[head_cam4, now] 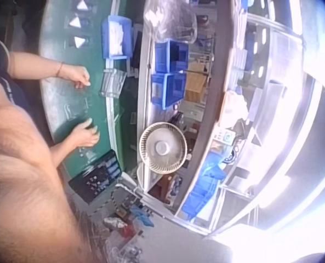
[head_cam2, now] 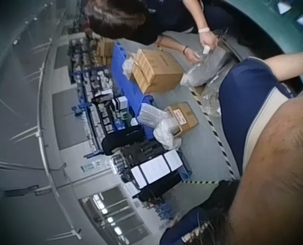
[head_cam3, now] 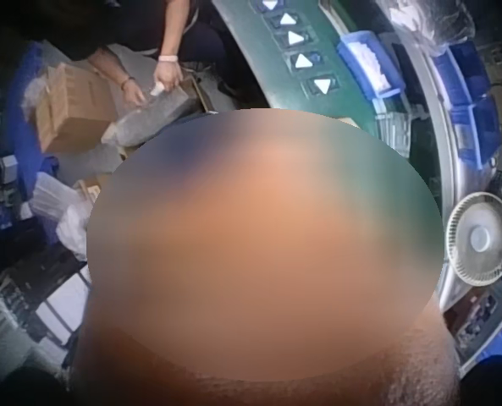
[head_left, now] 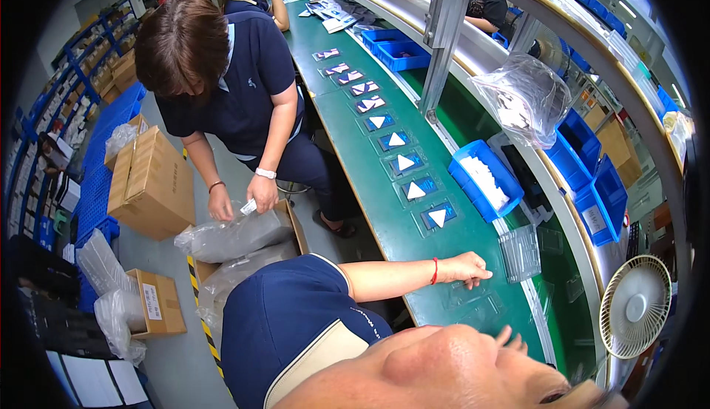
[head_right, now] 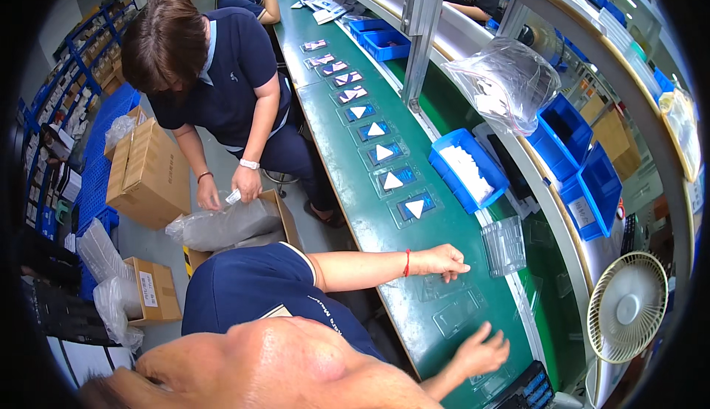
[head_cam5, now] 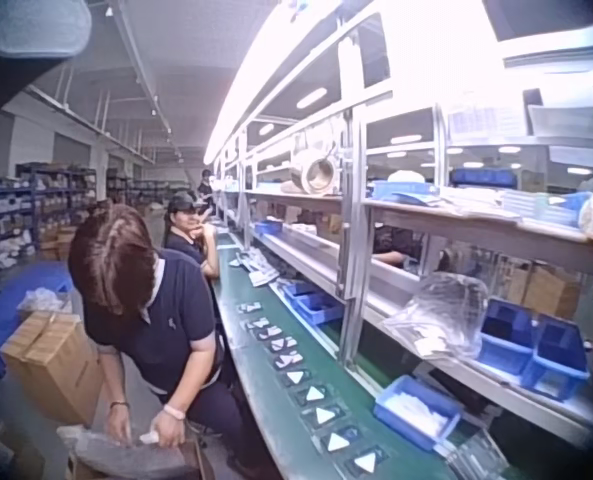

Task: The person assembles small blue electronic devices into clear plastic clamshell packaging. They place the devices into the bottom halves of the cases, add white triangular inserts, and close the lids. The process is repeated for multiple units on a green assembly table.

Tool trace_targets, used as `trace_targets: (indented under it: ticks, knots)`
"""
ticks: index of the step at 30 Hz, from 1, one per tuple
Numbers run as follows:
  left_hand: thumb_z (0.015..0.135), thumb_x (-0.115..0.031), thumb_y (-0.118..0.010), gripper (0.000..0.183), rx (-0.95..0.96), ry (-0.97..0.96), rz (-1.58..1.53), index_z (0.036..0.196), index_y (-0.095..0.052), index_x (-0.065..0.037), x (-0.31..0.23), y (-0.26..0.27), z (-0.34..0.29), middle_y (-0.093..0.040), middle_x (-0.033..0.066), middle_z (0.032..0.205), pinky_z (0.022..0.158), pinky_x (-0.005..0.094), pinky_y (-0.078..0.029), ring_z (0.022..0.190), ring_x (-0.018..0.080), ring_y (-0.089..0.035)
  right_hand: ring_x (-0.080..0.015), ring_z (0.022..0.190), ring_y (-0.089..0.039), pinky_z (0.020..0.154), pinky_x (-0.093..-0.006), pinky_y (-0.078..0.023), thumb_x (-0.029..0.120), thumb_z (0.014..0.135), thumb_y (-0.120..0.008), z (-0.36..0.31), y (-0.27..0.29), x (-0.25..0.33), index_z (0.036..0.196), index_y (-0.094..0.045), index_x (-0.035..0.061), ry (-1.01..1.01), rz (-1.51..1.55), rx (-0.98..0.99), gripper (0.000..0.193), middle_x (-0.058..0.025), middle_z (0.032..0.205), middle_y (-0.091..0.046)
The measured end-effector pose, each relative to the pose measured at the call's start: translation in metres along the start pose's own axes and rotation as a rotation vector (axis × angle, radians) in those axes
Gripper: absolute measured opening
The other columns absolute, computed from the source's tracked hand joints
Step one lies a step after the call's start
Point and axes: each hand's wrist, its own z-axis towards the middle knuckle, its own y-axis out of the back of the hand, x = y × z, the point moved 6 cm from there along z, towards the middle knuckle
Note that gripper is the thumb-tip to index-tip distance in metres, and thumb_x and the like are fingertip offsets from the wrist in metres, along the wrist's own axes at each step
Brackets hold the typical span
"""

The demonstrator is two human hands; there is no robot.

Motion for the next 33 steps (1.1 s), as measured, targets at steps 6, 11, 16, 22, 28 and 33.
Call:
trace_targets:
  ticks: [6, 11, 16, 22, 28, 33]
  knots:
    - [0.087, -0.032, -0.066, 0.038, -0.237, -0.072, 0.429, 0.063, -0.054, -0.004, -0.026, -0.001, -0.016, -0.058, 0.0093, 0.058, 0.049, 0.0331, -0.045, 0.053, 0.0184, -0.059, -0.0377, 0.098, -0.057, 0.078, -0.0498, -0.047, 0.051, 0.088, -0.054, -0.021, -0.055, -0.147, 0.105, -0.066, 0.004, -0.189, -0.133, -0.069, 0.051, -0.0202, 0.109, -0.059]
    - [0.084, -0.029, -0.067, 0.036, -0.391, -0.271, 0.669, 0.062, -0.057, -0.002, -0.028, 0.001, -0.018, -0.061, 0.0154, 0.06, 0.057, 0.0411, -0.046, 0.058, 0.0279, -0.061, -0.0405, 0.104, -0.053, 0.08, -0.0537, -0.044, 0.057, 0.084, -0.054, -0.041, -0.101, -0.185, 0.109, -0.066, 0.008, -0.289, -0.143, -0.003, 0.056, -0.0223, 0.118, -0.055]
    - [0.083, -0.029, -0.067, 0.035, -0.375, -0.254, 0.682, 0.063, -0.059, -0.002, -0.026, 0.003, -0.016, -0.061, 0.0146, 0.061, 0.058, 0.0404, -0.047, 0.059, 0.0276, -0.062, -0.0411, 0.105, -0.052, 0.081, -0.0543, -0.044, 0.058, 0.085, -0.054, -0.046, -0.068, -0.159, 0.113, -0.066, 0.0111, -0.371, -0.14, 0.006, 0.056, -0.0226, 0.121, -0.054]
    - [0.082, -0.03, -0.069, 0.032, -0.37, -0.33, 0.717, 0.066, -0.062, -0.003, -0.022, 0.005, -0.014, -0.062, 0.012, 0.061, 0.054, 0.0351, -0.047, 0.055, 0.0216, -0.06, -0.0398, 0.102, -0.054, 0.086, -0.0494, -0.044, 0.043, 0.09, -0.055, -0.042, -0.054, -0.149, 0.117, -0.064, 0.0117, -0.302, -0.056, -0.047, 0.043, -0.022, 0.121, -0.057]
    - [0.081, -0.023, -0.071, 0.023, -0.373, -0.303, 0.806, 0.088, -0.064, -0.002, -0.032, 0.001, -0.02, -0.062, 0.0103, 0.069, 0.06, 0.0365, -0.049, 0.065, 0.0248, -0.062, -0.0392, 0.111, -0.048, 0.093, -0.0483, -0.039, 0.039, 0.091, -0.054, -0.044, -0.056, -0.144, 0.12, -0.063, 0.0089, -0.362, 0.022, -0.039, 0.043, -0.0239, 0.125, -0.053]
    - [0.081, -0.021, -0.067, 0.029, -0.407, -0.43, 1.019, 0.104, -0.059, -0.005, -0.039, -0.01, -0.031, -0.059, 0.0122, 0.092, 0.07, 0.0413, -0.05, 0.081, 0.0322, -0.06, -0.0387, 0.114, -0.045, 0.095, -0.0485, -0.036, 0.039, 0.089, -0.056, -0.046, -0.048, -0.133, 0.119, -0.063, 0.0076, -0.384, 0.086, -0.029, 0.044, -0.0246, 0.127, -0.05]
